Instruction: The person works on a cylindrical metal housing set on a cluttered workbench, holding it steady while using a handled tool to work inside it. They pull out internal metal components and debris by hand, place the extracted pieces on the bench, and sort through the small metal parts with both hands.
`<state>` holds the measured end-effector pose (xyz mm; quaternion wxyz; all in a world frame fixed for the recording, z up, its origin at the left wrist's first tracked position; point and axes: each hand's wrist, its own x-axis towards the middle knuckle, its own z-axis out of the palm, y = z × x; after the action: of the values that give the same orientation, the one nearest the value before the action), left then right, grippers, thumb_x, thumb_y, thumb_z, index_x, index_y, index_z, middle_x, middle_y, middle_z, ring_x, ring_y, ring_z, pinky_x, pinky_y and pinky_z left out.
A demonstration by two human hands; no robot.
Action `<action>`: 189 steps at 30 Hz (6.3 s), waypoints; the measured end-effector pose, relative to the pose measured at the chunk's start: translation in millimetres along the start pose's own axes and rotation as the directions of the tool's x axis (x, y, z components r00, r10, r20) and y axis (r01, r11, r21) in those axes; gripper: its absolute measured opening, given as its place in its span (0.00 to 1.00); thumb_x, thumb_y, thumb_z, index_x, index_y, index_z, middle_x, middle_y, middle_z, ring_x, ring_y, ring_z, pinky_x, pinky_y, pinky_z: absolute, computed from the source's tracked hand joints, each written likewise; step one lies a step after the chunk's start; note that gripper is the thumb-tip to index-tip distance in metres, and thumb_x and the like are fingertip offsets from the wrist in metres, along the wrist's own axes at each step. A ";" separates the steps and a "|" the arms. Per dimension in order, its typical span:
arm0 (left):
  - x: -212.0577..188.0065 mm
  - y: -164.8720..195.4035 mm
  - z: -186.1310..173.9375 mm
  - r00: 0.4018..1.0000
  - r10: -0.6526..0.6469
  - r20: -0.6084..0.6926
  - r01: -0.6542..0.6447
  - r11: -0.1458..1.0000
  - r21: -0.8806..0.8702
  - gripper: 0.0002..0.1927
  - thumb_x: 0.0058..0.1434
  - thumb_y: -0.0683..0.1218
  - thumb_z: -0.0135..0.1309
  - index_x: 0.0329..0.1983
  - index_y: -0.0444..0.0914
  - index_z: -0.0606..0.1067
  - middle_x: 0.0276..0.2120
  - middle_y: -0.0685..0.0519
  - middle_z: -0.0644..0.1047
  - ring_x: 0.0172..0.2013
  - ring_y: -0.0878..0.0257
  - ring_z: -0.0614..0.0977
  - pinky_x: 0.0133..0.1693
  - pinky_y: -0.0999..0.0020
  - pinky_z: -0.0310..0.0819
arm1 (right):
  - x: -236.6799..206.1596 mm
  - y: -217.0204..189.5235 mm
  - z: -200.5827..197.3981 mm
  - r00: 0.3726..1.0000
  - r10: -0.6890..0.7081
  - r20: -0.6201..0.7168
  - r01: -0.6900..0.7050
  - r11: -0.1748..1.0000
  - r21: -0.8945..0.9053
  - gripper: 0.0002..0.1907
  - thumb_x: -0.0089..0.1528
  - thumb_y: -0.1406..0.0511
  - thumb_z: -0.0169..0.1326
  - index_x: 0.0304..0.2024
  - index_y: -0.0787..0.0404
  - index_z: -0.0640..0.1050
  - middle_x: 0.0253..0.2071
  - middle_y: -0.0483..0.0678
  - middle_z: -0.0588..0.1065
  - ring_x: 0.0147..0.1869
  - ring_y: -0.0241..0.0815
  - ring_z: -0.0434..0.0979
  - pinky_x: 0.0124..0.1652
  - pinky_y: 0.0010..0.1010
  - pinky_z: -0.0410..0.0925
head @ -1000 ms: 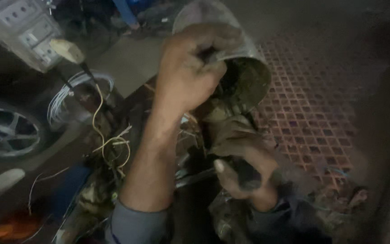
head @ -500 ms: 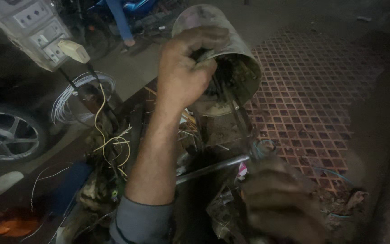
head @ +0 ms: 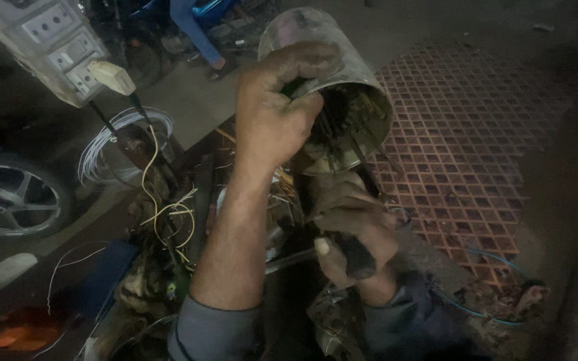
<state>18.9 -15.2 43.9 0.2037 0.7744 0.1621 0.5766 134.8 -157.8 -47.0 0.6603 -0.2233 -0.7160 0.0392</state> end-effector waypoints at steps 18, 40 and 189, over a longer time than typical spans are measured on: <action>-8.2 1.7 2.5 0.998 -0.002 -0.060 0.002 1.000 -0.002 0.24 0.52 0.32 0.53 0.52 0.36 0.82 0.54 0.47 0.83 0.57 0.58 0.85 0.62 0.66 0.79 | -16.8 9.2 7.5 0.996 -0.049 0.079 0.063 0.981 -0.185 0.08 0.62 0.67 0.59 0.42 0.63 0.76 0.38 0.54 0.77 0.45 0.54 0.80 0.52 0.50 0.73; -18.8 -4.4 4.6 0.987 -0.055 -0.152 0.045 0.997 -0.068 0.21 0.52 0.30 0.49 0.48 0.33 0.81 0.55 0.45 0.82 0.62 0.54 0.81 0.68 0.60 0.74 | -19.4 -94.4 -38.5 0.982 0.163 -0.098 -0.166 0.986 -0.027 0.10 0.62 0.63 0.58 0.44 0.58 0.76 0.43 0.52 0.77 0.47 0.49 0.80 0.54 0.49 0.75; -27.9 -7.1 13.1 0.957 -0.009 -0.288 0.019 0.999 0.030 0.23 0.55 0.34 0.47 0.52 0.35 0.81 0.55 0.47 0.83 0.58 0.55 0.84 0.64 0.63 0.76 | 30.1 13.9 8.4 0.995 -0.026 -0.096 0.025 1.000 -0.011 0.03 0.58 0.69 0.57 0.32 0.63 0.75 0.29 0.49 0.72 0.32 0.45 0.72 0.38 0.36 0.67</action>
<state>23.5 -24.4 13.9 0.1694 0.6843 0.2050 0.6790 129.6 -132.1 -25.0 0.6932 -0.2189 -0.6865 0.0163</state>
